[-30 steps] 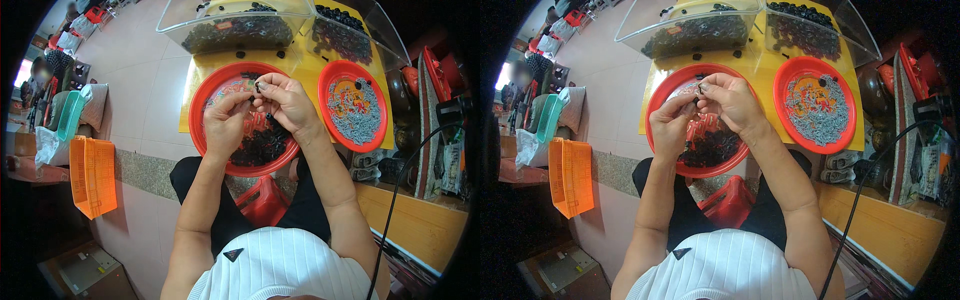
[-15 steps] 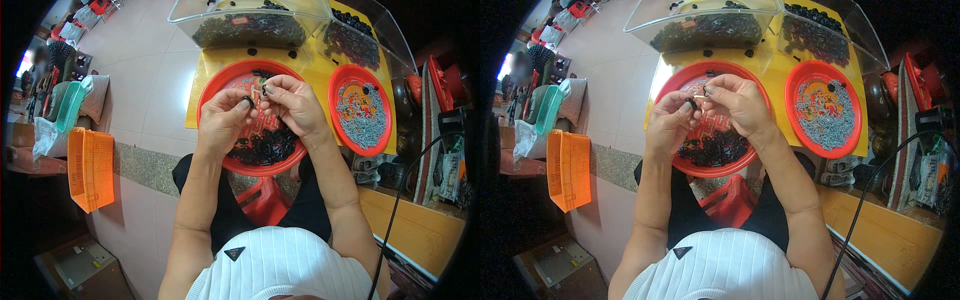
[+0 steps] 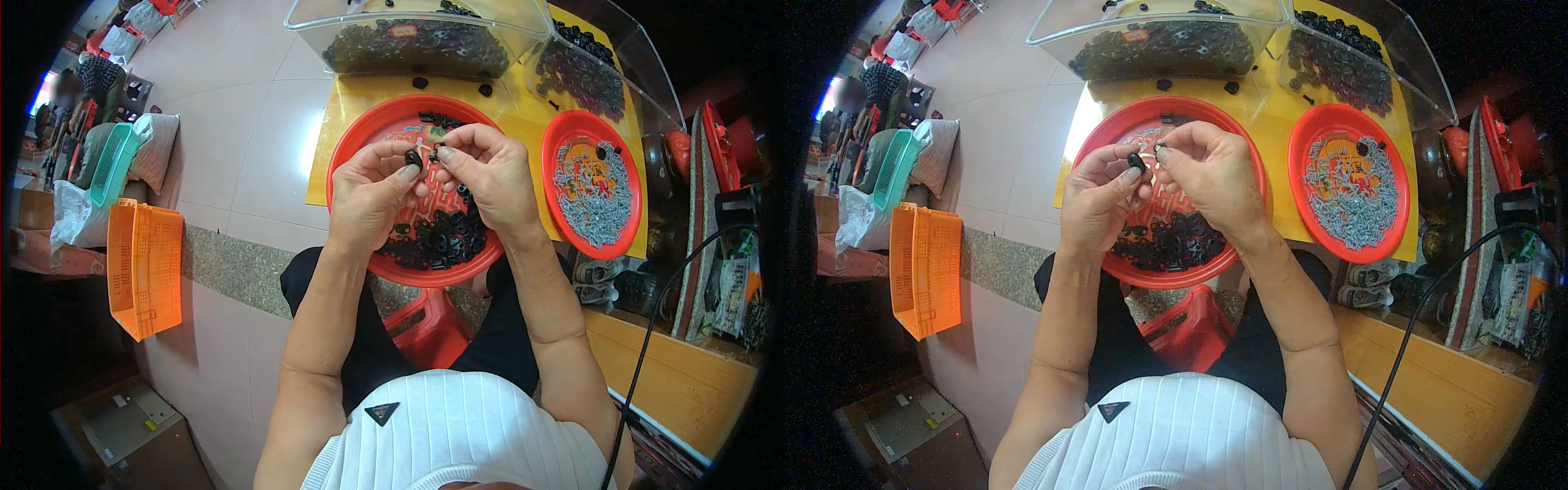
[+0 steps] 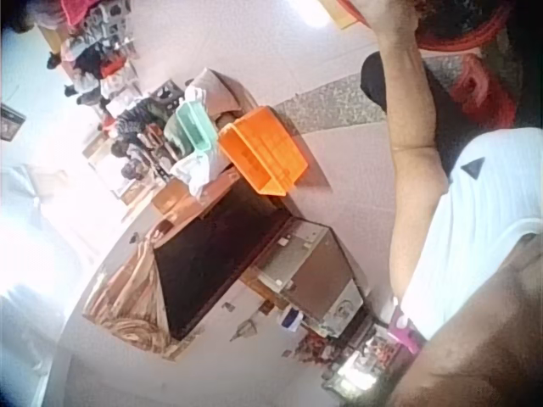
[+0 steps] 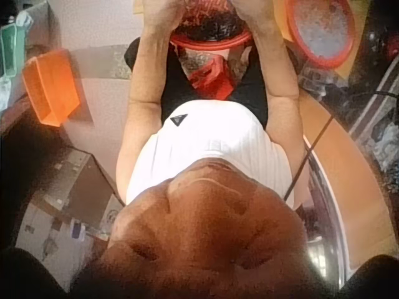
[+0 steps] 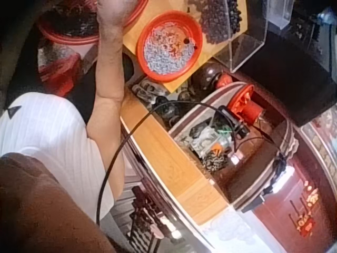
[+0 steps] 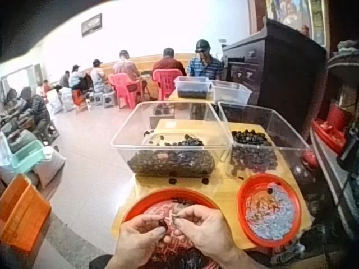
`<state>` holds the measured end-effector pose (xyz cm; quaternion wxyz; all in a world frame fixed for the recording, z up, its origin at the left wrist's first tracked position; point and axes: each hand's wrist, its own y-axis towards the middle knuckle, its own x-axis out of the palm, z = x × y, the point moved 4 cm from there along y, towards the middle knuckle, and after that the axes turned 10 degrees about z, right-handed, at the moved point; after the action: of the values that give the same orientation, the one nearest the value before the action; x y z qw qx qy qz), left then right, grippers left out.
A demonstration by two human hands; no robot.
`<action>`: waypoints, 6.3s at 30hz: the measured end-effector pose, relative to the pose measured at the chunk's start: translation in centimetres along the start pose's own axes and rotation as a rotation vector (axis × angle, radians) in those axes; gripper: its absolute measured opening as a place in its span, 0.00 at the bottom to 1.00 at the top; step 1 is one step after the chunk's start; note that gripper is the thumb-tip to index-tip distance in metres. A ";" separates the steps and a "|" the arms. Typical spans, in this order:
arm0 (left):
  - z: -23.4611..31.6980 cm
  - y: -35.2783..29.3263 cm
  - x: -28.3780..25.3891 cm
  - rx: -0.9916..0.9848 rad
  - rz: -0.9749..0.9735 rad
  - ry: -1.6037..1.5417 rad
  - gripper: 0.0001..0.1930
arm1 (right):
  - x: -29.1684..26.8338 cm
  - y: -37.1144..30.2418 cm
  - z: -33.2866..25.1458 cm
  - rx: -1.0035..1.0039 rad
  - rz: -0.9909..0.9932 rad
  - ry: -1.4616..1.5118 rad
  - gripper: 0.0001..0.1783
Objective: The person sorts and assembles small black plastic clips and metal parts by hand, placing them onto trays.
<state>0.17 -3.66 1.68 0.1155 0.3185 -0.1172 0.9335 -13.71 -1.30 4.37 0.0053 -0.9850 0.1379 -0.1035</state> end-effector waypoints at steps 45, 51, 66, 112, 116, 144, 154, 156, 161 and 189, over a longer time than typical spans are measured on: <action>-0.3 -0.3 0.5 0.062 0.019 0.146 0.11 | 0.6 -0.7 -0.6 -0.012 -0.009 -0.053 0.02; -0.3 -0.3 0.6 0.075 0.020 0.138 0.11 | 0.6 -0.6 -0.4 0.014 -0.019 -0.079 0.02; -0.3 -0.4 -0.2 0.102 0.044 0.213 0.14 | 0.4 -0.5 0.2 0.008 -0.048 -0.090 0.05; -0.6 -0.4 0.1 0.097 0.055 0.183 0.14 | -0.8 1.1 2.7 0.311 -0.324 0.328 0.09; -0.4 -0.5 0.0 0.105 0.075 0.207 0.14 | -0.5 0.6 2.3 0.252 -0.308 0.288 0.08; 4.2 1.5 -1.5 0.866 0.115 1.366 0.07 | -5.3 2.6 -2.9 -0.084 0.185 -0.164 0.07; 1.2 5.1 0.7 0.820 -0.132 1.708 0.03 | -5.1 2.5 -1.2 -0.121 0.155 -0.415 0.09; 0.7 5.3 0.7 0.802 -0.159 1.747 0.04 | -5.6 2.6 -1.0 -0.183 0.148 -0.574 0.10; 0.3 4.8 0.6 0.823 -0.163 1.782 0.06 | -5.9 2.0 -2.3 -0.432 0.177 -0.882 0.09; -0.8 5.1 2.4 0.756 -0.244 1.791 0.08 | -2.6 1.2 0.3 -0.583 0.030 -1.576 0.07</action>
<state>-3.63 -7.86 1.82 0.1480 -0.4818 0.3543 0.7877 -16.46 -1.70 3.51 -0.1533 -0.7291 0.1279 0.6546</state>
